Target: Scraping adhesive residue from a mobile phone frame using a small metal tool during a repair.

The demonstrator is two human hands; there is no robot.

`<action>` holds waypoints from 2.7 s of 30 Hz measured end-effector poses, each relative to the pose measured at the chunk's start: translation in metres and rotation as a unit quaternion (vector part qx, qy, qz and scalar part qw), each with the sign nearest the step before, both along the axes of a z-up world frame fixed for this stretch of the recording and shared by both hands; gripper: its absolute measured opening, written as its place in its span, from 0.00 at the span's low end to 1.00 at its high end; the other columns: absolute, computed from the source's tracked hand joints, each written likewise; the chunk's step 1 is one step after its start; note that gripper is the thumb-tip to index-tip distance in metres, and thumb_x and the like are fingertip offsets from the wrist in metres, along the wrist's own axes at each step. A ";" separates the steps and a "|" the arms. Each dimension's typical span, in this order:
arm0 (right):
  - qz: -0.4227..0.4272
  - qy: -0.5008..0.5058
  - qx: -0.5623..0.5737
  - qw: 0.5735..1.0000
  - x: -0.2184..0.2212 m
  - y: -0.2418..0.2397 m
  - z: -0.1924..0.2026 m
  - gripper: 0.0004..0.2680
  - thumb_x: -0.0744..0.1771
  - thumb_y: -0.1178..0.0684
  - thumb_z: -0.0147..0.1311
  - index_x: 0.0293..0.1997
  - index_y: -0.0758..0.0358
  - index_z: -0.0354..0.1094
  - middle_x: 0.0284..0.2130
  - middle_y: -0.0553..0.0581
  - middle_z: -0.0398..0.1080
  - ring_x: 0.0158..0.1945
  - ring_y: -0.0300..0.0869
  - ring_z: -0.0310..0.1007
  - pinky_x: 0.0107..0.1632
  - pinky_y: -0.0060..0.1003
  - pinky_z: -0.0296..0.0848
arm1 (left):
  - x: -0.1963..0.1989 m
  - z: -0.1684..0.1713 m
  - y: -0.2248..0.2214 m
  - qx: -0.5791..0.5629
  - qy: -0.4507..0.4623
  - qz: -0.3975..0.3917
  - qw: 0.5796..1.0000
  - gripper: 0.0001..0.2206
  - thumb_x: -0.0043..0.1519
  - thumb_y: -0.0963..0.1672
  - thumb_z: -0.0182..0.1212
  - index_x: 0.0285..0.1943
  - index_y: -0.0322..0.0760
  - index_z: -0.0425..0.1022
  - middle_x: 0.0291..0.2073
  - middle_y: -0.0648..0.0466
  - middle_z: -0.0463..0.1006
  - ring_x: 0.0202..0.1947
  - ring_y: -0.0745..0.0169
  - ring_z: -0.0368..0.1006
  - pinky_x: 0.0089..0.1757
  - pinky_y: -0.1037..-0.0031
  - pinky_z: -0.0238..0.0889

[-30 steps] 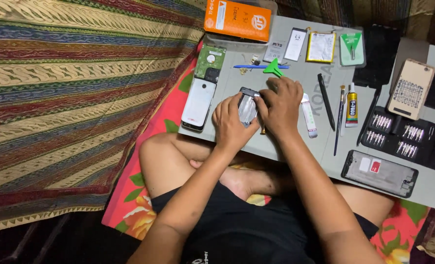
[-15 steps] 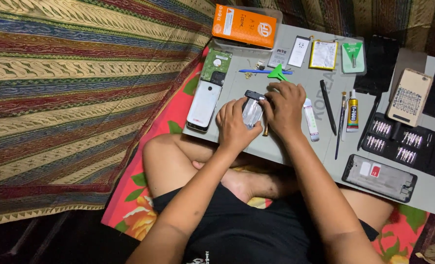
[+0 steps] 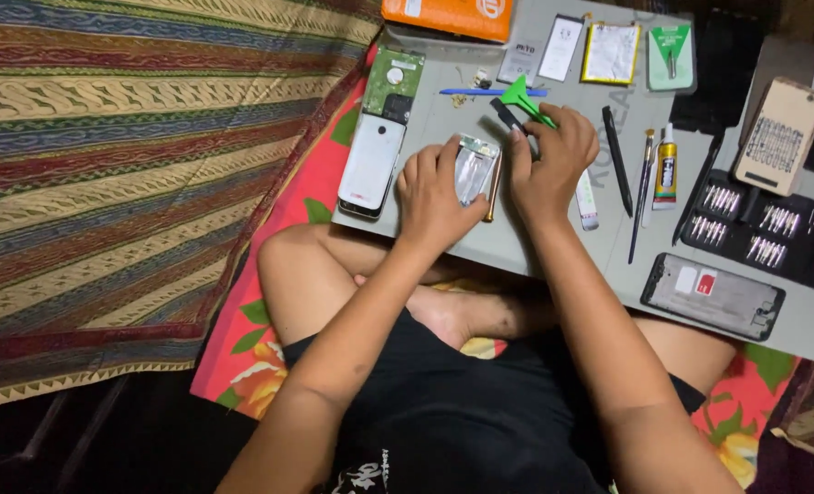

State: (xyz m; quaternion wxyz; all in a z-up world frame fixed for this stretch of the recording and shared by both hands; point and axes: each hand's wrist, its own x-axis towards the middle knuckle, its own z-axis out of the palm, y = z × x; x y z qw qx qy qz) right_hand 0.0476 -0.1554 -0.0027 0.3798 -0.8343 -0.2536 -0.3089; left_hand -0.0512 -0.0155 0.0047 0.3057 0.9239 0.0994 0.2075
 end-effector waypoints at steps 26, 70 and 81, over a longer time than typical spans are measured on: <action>0.058 -0.026 0.067 0.996 -0.003 -0.002 0.005 0.04 0.70 0.55 0.66 0.41 0.62 0.76 0.29 0.53 0.74 0.36 0.48 0.71 0.47 0.43 0.63 | 0.041 0.012 0.006 0.034 -0.148 -0.019 0.988 0.17 0.65 0.45 0.64 0.64 0.48 0.74 0.51 0.58 0.78 0.55 0.57 0.72 0.52 0.65 0.64; 0.082 0.043 0.097 0.991 -0.001 -0.003 -0.003 0.01 0.68 0.59 0.64 0.39 0.58 0.77 0.28 0.53 0.74 0.38 0.49 0.72 0.47 0.42 0.66 | 0.087 0.031 0.057 0.266 -0.039 -0.285 0.920 0.05 0.60 0.44 0.57 0.40 0.40 0.76 0.21 0.48 0.78 0.25 0.42 0.79 0.30 0.55 0.70; 0.100 0.022 0.078 0.992 -0.001 -0.004 -0.003 0.01 0.67 0.58 0.64 0.38 0.58 0.76 0.28 0.53 0.72 0.39 0.50 0.71 0.48 0.43 0.66 | 0.102 0.026 0.055 0.277 0.004 -0.299 0.913 0.05 0.58 0.45 0.56 0.37 0.42 0.76 0.22 0.48 0.79 0.27 0.40 0.80 0.33 0.53 0.72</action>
